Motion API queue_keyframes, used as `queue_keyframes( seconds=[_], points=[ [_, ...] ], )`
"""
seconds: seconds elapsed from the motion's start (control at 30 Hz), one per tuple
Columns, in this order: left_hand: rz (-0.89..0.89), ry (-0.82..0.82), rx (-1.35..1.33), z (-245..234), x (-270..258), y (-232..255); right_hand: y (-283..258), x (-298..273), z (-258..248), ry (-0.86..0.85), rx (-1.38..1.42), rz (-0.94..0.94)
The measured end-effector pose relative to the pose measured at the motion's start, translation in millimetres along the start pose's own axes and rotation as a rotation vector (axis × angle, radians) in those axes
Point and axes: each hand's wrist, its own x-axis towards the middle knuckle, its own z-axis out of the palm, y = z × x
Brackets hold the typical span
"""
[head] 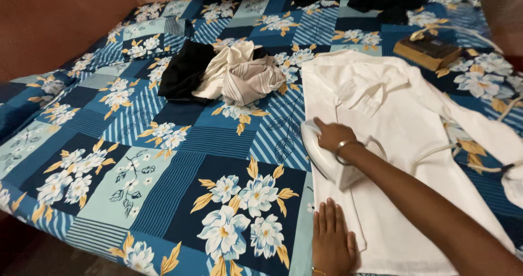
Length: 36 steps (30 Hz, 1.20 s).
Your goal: The person irons a white long-sleeved shirt laid out on a bed. They smooth the fabric with their hands, then use a white electric iron to press the body and sleeves, repeatedly adjusting the garment to remove wrinkles.
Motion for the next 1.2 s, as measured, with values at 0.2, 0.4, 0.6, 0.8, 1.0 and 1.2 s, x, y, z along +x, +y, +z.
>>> queue_keyframes(
  seconds=[0.2, 0.4, 0.6, 0.8, 1.0, 1.2],
  points=[
    [-0.063, -0.167, -0.028, 8.0, 53.2, -22.0, 19.1, -69.8, -13.8, -0.048, -0.030, 0.001],
    [-0.114, 0.019, 0.050, 19.0, 116.1, -50.3, 1.6, -32.2, -19.2, -0.015, -0.018, 0.125],
    [-0.118, 0.184, 0.067, 19.0, 146.4, -58.9, -5.0, 40.3, -15.3, 0.046, 0.008, 0.142],
    [-0.097, 0.192, 0.069, 10.4, 152.1, -57.5, 8.3, 107.2, -6.0, 0.091, 0.023, 0.135],
    [-0.049, 0.113, 0.011, 4.9, 173.8, -72.7, 13.2, 154.9, -9.6, 0.107, 0.035, 0.103],
    [-0.057, 0.052, 0.017, 4.9, 166.6, -74.5, 25.1, 93.2, -8.6, 0.044, 0.026, 0.065]
  ],
)
